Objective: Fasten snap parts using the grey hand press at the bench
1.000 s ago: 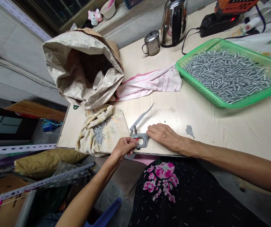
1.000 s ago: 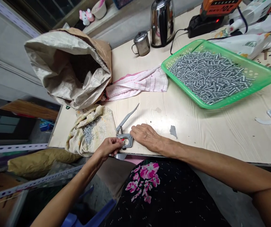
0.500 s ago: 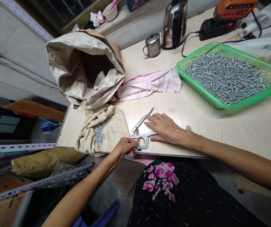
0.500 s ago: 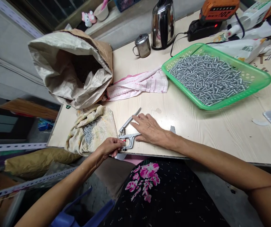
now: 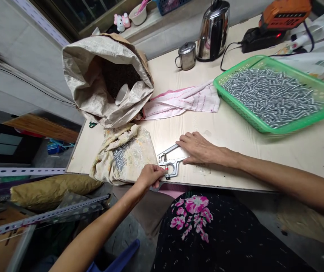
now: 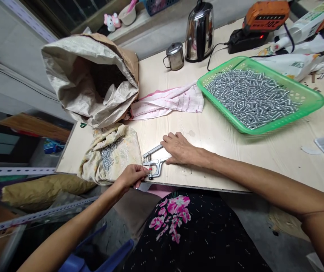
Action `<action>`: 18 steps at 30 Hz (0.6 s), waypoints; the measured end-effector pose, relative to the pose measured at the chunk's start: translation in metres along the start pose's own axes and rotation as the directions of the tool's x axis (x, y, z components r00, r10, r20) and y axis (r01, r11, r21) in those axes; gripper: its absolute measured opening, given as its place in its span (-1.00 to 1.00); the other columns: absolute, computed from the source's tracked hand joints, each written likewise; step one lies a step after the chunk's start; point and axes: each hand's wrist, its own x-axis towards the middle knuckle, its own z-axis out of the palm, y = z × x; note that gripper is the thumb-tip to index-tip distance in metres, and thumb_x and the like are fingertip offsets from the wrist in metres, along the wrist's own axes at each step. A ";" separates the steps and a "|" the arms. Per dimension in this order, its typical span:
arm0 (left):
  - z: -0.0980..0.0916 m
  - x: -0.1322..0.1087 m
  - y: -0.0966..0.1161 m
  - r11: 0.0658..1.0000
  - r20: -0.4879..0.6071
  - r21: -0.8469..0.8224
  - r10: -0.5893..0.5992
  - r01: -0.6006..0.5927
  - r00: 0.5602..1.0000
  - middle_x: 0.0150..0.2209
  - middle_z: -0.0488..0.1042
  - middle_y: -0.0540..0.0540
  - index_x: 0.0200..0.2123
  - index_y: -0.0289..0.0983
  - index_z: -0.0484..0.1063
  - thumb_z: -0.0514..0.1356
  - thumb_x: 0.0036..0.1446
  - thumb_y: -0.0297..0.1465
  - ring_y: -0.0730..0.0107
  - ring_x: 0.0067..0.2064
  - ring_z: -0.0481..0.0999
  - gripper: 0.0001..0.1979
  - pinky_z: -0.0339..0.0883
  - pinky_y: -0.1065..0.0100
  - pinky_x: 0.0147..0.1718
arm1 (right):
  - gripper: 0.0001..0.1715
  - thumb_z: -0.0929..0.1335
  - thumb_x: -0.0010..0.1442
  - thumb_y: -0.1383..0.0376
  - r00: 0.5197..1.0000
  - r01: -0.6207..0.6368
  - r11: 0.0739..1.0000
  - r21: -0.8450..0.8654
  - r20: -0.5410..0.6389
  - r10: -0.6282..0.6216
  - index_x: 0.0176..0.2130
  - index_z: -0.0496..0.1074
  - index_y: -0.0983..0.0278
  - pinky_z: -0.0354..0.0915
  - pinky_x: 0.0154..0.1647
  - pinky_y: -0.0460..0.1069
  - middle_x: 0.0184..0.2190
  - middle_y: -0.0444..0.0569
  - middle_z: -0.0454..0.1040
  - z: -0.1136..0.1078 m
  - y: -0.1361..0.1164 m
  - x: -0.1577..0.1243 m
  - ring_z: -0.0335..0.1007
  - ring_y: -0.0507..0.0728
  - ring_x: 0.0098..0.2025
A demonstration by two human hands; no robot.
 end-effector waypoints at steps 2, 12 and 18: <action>0.004 -0.004 0.003 0.948 -0.207 0.263 0.239 -0.181 0.949 -0.53 0.44 -0.01 -0.35 -0.30 0.51 0.24 0.17 -0.24 0.39 -0.49 0.48 -0.77 0.31 0.39 -0.48 | -0.48 0.49 0.11 0.01 1.000 -0.007 0.999 0.031 -0.010 0.007 -0.14 0.36 0.31 0.14 -0.13 0.09 -0.15 0.07 0.38 0.000 -0.003 -0.003 0.22 0.25 -0.12; 0.024 0.037 0.041 0.454 0.076 0.670 0.745 -0.587 0.663 0.20 0.30 -0.30 0.25 -0.37 0.12 0.33 0.12 -0.32 0.03 0.15 0.28 -0.30 0.26 0.06 0.17 | -0.27 0.55 -0.02 0.08 0.997 -0.081 0.995 0.064 0.022 0.080 0.01 0.33 0.37 0.23 -0.14 0.10 -0.07 0.17 0.37 -0.006 0.001 -0.011 0.24 0.29 -0.09; 0.023 0.049 0.067 0.396 0.135 0.730 0.715 -0.557 0.686 0.07 0.35 -0.25 0.19 -0.33 0.18 0.26 0.20 -0.31 0.03 0.07 0.30 -0.45 0.31 0.06 0.06 | -0.55 0.48 0.12 0.15 0.991 -0.135 0.991 -0.022 0.025 0.135 -0.08 0.38 0.32 0.21 -0.21 0.07 -0.15 0.12 0.41 -0.013 0.015 -0.013 0.28 0.25 -0.14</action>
